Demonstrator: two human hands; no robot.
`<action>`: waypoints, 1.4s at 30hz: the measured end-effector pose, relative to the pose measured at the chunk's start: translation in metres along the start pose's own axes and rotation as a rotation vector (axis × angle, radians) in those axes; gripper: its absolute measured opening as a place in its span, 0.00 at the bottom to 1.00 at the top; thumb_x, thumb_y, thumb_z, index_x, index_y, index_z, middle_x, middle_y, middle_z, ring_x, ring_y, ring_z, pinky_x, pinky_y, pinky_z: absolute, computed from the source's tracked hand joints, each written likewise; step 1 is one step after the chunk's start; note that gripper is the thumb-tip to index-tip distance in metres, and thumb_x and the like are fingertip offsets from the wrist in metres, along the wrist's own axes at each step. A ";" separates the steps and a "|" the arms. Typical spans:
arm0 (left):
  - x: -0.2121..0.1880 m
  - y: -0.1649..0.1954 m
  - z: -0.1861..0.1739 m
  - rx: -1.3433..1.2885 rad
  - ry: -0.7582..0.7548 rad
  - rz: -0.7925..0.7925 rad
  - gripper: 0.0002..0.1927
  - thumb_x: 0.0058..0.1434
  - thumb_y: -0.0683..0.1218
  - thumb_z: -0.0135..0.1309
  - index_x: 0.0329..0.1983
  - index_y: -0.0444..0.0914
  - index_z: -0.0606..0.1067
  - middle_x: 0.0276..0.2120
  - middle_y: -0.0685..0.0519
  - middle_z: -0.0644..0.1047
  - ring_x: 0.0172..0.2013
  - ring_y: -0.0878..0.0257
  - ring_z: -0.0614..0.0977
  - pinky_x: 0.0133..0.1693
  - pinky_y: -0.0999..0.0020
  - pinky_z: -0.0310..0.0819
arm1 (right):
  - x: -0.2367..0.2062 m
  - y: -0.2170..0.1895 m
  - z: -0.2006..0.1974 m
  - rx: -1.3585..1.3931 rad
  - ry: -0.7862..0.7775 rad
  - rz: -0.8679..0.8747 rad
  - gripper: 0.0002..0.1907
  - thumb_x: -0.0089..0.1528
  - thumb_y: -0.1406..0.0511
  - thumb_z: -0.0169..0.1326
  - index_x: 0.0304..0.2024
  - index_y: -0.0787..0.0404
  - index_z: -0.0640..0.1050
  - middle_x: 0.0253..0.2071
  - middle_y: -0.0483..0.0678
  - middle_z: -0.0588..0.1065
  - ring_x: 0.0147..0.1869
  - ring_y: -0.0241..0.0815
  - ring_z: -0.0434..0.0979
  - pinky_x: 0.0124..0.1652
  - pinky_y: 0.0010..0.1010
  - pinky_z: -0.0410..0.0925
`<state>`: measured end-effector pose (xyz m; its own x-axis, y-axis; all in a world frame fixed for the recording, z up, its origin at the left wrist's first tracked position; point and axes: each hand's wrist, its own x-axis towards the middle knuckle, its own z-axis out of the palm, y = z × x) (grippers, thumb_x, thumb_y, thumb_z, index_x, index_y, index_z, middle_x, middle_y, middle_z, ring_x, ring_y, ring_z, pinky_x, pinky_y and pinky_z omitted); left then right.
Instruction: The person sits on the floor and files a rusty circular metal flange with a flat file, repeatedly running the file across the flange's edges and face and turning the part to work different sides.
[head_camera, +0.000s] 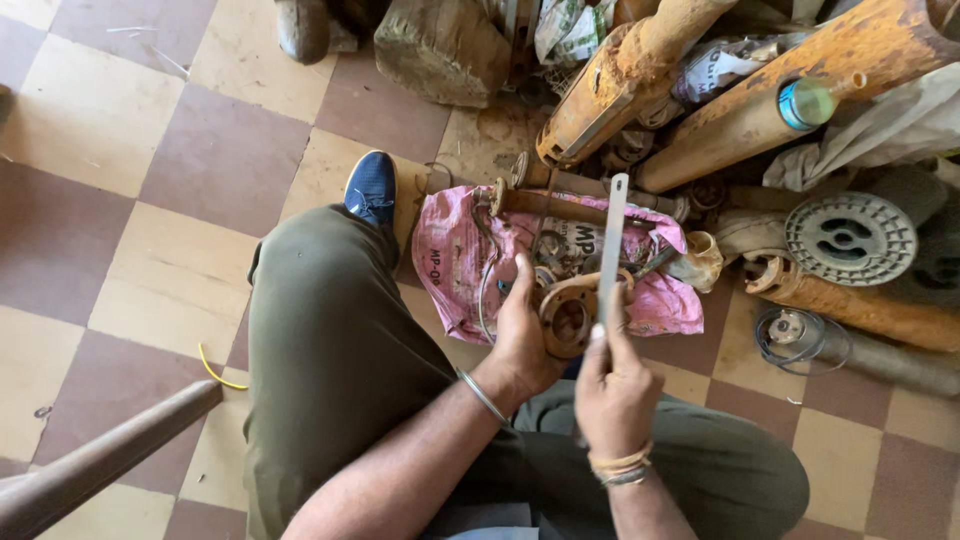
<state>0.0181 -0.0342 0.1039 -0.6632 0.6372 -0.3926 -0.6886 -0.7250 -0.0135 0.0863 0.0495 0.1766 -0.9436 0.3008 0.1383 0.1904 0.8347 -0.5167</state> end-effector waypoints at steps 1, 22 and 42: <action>0.000 0.000 0.000 -0.012 -0.085 0.028 0.55 0.66 0.80 0.18 0.64 0.30 0.70 0.52 0.41 0.79 0.51 0.51 0.81 0.56 0.57 0.74 | -0.004 -0.001 0.000 0.046 -0.043 -0.084 0.25 0.67 0.67 0.52 0.68 0.55 0.72 0.14 0.57 0.68 0.14 0.45 0.68 0.21 0.38 0.62; -0.007 -0.001 0.009 -0.136 0.030 0.061 0.28 0.72 0.58 0.35 0.56 0.32 0.75 0.50 0.44 0.81 0.49 0.51 0.82 0.53 0.54 0.75 | 0.020 0.029 0.002 0.326 -0.025 0.003 0.24 0.70 0.66 0.52 0.69 0.60 0.71 0.45 0.53 0.82 0.41 0.32 0.81 0.39 0.26 0.72; -0.019 0.004 0.023 -0.227 -0.356 0.049 0.43 0.71 0.71 0.33 0.65 0.29 0.68 0.56 0.36 0.76 0.57 0.44 0.79 0.62 0.51 0.72 | -0.004 -0.001 -0.030 0.206 -0.146 -0.026 0.29 0.66 0.68 0.54 0.70 0.59 0.68 0.24 0.42 0.74 0.25 0.27 0.71 0.28 0.24 0.67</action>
<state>0.0215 -0.0428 0.1322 -0.7808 0.6223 -0.0557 -0.5983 -0.7704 -0.2202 0.0979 0.0611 0.2019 -0.9794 0.1984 0.0380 0.1205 0.7249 -0.6782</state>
